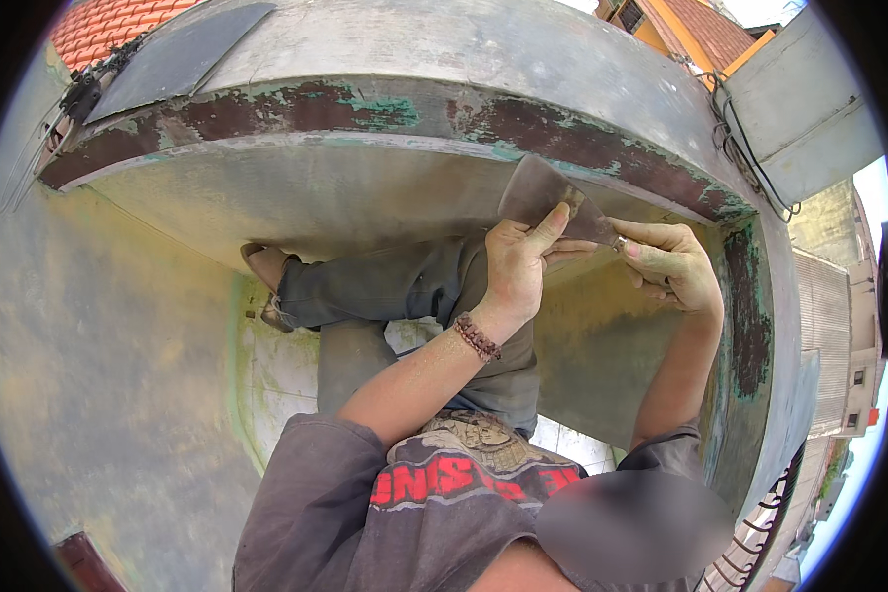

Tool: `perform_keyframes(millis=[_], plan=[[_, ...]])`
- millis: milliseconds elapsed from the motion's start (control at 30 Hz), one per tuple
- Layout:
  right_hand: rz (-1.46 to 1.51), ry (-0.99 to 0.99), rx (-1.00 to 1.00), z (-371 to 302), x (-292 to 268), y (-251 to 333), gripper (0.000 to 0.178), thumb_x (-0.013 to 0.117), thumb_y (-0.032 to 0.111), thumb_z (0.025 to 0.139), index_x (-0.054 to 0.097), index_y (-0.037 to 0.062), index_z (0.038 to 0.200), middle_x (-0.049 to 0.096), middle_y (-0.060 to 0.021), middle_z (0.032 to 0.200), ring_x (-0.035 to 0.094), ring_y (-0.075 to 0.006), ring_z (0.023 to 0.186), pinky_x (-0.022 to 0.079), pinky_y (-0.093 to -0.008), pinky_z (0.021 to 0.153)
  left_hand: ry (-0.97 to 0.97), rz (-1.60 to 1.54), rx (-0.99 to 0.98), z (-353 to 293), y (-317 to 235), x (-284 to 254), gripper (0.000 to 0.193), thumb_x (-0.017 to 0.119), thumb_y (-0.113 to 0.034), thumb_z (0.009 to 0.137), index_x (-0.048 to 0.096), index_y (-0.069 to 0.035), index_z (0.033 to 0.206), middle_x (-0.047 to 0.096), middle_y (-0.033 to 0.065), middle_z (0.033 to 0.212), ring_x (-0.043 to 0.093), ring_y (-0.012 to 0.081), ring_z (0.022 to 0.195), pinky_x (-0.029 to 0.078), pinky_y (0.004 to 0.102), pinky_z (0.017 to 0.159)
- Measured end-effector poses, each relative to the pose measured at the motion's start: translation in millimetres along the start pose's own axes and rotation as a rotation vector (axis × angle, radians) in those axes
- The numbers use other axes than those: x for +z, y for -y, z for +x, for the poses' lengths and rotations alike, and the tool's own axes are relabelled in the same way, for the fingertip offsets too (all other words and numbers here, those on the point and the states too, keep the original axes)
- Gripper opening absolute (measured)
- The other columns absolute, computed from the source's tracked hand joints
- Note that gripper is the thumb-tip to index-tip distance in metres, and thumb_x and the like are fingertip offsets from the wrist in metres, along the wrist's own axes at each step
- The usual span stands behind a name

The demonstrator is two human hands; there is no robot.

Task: The person scrapes old paint from the curved interior surface of a large water tank using a hand scraper. They work along the upper rim and side walls, removing flaking paint and residue.

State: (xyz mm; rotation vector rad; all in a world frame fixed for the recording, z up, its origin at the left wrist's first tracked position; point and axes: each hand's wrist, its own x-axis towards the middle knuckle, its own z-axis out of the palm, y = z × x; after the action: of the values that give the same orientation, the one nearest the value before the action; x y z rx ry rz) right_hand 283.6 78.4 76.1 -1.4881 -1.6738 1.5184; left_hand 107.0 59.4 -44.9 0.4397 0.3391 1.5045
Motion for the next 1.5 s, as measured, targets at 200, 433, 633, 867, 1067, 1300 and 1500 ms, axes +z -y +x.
perform_keyframes(millis=[200,433,633,867,1067,1300,1500], plan=[[-0.041,-0.021,-0.060,0,17,0,0.045,0.065,0.019,0.089,0.057,-0.0070,0.125,0.046,0.0012,0.056,0.037,-0.0038,0.045,0.023,-0.0203,0.038,-0.027,-0.016,0.049,-4,-14,3,0.030,0.063,-0.022,0.093,0.064,0.008,0.096,0.066,0.0116,0.097,0.068,0.0280,0.083,0.058,0.0390,0.077],[0.017,-0.023,-0.053,-4,21,-1,0.044,0.063,0.016,0.089,0.056,-0.0078,0.126,0.046,0.0015,0.057,0.043,-0.0057,0.051,0.025,-0.0191,0.038,-0.019,0.012,0.036,0,-2,-1,0.030,0.063,-0.023,0.093,0.064,0.006,0.100,0.066,0.0140,0.098,0.069,0.0301,0.078,0.058,0.0402,0.072],[0.031,-0.046,-0.051,-9,15,-14,0.045,0.063,0.016,0.089,0.055,-0.0075,0.128,0.045,0.0017,0.058,0.044,-0.0072,0.053,0.025,-0.0196,0.038,-0.048,0.020,0.038,-5,-5,4,0.029,0.064,-0.021,0.092,0.063,0.008,0.097,0.066,0.0141,0.097,0.069,0.0313,0.075,0.059,0.0398,0.069],[0.031,-0.125,-0.026,-16,27,-10,0.042,0.062,0.017,0.090,0.058,-0.0034,0.126,0.048,0.0018,0.061,0.035,-0.0026,0.045,0.021,-0.0197,0.038,-0.033,-0.008,0.006,-3,-2,1,0.026,0.067,-0.018,0.090,0.064,0.008,0.094,0.065,0.0139,0.095,0.068,0.0297,0.075,0.060,0.0400,0.068],[0.056,-0.121,-0.070,-7,33,-12,0.042,0.063,0.016,0.090,0.058,-0.0034,0.127,0.048,0.0015,0.060,0.035,-0.0029,0.046,0.020,-0.0199,0.038,-0.045,0.015,0.065,-4,-12,0,0.026,0.066,-0.016,0.090,0.064,0.009,0.094,0.065,0.0165,0.098,0.068,0.0307,0.076,0.061,0.0414,0.066],[0.098,-0.053,-0.015,-9,21,-14,0.042,0.063,0.016,0.089,0.057,-0.0043,0.127,0.050,0.0002,0.063,0.040,-0.0045,0.050,0.023,-0.0193,0.039,-0.038,0.006,0.065,-2,-10,1,0.025,0.065,-0.015,0.090,0.063,0.009,0.096,0.065,0.0158,0.098,0.069,0.0297,0.078,0.061,0.0413,0.067],[0.103,-0.071,0.020,-7,18,-4,0.043,0.063,0.014,0.089,0.057,-0.0052,0.127,0.050,-0.0004,0.062,0.043,-0.0061,0.053,0.023,-0.0191,0.038,-0.053,0.028,0.105,-4,-2,7,0.024,0.063,-0.017,0.092,0.064,0.006,0.099,0.066,0.0143,0.099,0.068,0.0281,0.082,0.060,0.0395,0.068]])
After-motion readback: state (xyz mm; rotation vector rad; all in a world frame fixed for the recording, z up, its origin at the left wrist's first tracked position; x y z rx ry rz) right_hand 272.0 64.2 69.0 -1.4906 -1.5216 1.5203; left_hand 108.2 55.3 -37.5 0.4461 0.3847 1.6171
